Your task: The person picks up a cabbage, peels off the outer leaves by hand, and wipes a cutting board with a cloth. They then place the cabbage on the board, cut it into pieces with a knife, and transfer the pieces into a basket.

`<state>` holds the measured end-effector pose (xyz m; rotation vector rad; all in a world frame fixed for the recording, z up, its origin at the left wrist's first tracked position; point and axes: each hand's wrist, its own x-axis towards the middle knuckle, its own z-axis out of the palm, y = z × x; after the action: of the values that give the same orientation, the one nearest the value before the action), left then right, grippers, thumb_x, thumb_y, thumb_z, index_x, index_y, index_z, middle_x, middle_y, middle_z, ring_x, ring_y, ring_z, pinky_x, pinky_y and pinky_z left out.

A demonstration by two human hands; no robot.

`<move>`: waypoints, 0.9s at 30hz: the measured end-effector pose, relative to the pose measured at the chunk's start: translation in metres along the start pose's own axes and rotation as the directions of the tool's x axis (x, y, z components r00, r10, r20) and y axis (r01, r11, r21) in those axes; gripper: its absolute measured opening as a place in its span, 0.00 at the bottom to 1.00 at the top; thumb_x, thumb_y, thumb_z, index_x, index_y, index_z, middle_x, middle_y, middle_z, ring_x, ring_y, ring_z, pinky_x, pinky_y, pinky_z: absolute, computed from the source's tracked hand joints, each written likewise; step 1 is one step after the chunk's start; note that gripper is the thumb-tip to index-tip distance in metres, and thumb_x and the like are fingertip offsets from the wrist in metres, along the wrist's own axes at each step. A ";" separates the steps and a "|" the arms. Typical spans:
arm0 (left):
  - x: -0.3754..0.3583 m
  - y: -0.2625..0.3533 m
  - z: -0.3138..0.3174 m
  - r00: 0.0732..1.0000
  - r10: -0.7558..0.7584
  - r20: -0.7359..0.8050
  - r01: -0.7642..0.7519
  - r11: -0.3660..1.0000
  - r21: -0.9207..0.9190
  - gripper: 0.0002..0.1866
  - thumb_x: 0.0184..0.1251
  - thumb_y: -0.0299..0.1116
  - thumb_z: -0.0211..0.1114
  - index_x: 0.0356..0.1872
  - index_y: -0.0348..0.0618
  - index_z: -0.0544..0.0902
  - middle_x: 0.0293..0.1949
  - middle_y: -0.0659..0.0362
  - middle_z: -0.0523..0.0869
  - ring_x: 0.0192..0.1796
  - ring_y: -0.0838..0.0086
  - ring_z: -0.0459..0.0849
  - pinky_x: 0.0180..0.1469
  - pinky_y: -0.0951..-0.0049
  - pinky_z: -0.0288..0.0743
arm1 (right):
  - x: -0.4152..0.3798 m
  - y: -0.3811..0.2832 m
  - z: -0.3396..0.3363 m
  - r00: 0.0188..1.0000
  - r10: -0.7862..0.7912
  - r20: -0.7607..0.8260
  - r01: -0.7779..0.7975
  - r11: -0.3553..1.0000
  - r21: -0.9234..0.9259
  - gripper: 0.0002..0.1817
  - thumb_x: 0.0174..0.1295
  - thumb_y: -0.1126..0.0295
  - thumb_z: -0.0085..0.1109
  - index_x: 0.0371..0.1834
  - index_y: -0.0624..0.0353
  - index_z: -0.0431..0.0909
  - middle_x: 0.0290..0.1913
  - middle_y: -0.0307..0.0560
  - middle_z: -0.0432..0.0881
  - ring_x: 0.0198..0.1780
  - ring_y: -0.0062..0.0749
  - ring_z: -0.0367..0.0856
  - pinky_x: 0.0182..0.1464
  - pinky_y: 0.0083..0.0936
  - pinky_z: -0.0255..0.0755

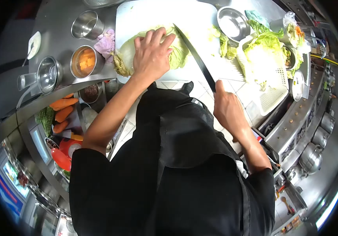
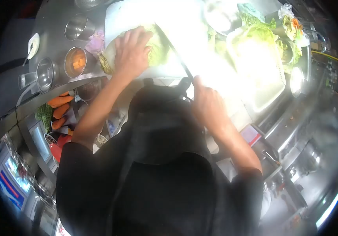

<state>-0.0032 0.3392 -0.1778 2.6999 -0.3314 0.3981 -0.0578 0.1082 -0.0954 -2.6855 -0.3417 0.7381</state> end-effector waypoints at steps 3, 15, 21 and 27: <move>-0.002 0.001 -0.001 1.000 -0.004 0.011 0.004 1.000 -0.016 0.18 0.55 0.33 0.63 0.49 0.51 0.77 0.50 0.60 0.73 0.52 0.66 0.71 0.50 0.56 0.59 | 0.059 0.012 0.043 0.995 -0.085 -0.059 0.086 0.996 0.012 0.17 0.58 0.78 0.44 0.51 0.70 0.62 0.23 0.66 0.77 0.27 0.61 0.78 0.31 0.49 0.70; 0.005 -0.009 -0.023 1.000 -0.025 0.001 0.024 0.948 -0.317 0.17 0.51 0.24 0.65 0.44 0.44 0.79 0.49 0.55 0.77 0.54 0.61 0.74 0.55 0.59 0.64 | 0.125 0.023 0.055 0.987 -0.127 -0.094 0.147 0.957 0.251 0.12 0.60 0.73 0.46 0.45 0.68 0.67 0.27 0.70 0.77 0.35 0.63 0.78 0.40 0.51 0.69; 0.099 0.063 -0.013 0.945 -0.133 0.298 0.298 0.725 -0.621 0.15 0.56 0.25 0.61 0.47 0.37 0.78 0.49 0.49 0.78 0.53 0.56 0.77 0.56 0.63 0.70 | 0.010 0.091 0.047 0.980 0.098 -0.171 -0.006 0.883 0.469 0.07 0.65 0.70 0.47 0.38 0.64 0.65 0.22 0.61 0.76 0.24 0.56 0.76 0.29 0.39 0.68; 0.133 0.095 0.161 0.722 -0.260 0.642 0.323 0.946 0.020 0.41 0.53 0.55 0.65 0.57 0.27 0.68 0.60 0.43 0.68 0.58 0.57 0.75 0.55 0.63 0.72 | -0.094 0.149 0.084 0.926 0.378 -0.012 -0.275 0.696 0.664 0.08 0.65 0.70 0.47 0.40 0.65 0.65 0.22 0.55 0.76 0.24 0.42 0.75 0.28 0.34 0.67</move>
<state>0.1304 0.1658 -0.2448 2.6450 -0.0858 -0.6415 -0.1598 -0.0362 -0.1771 -2.1045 0.3975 0.5939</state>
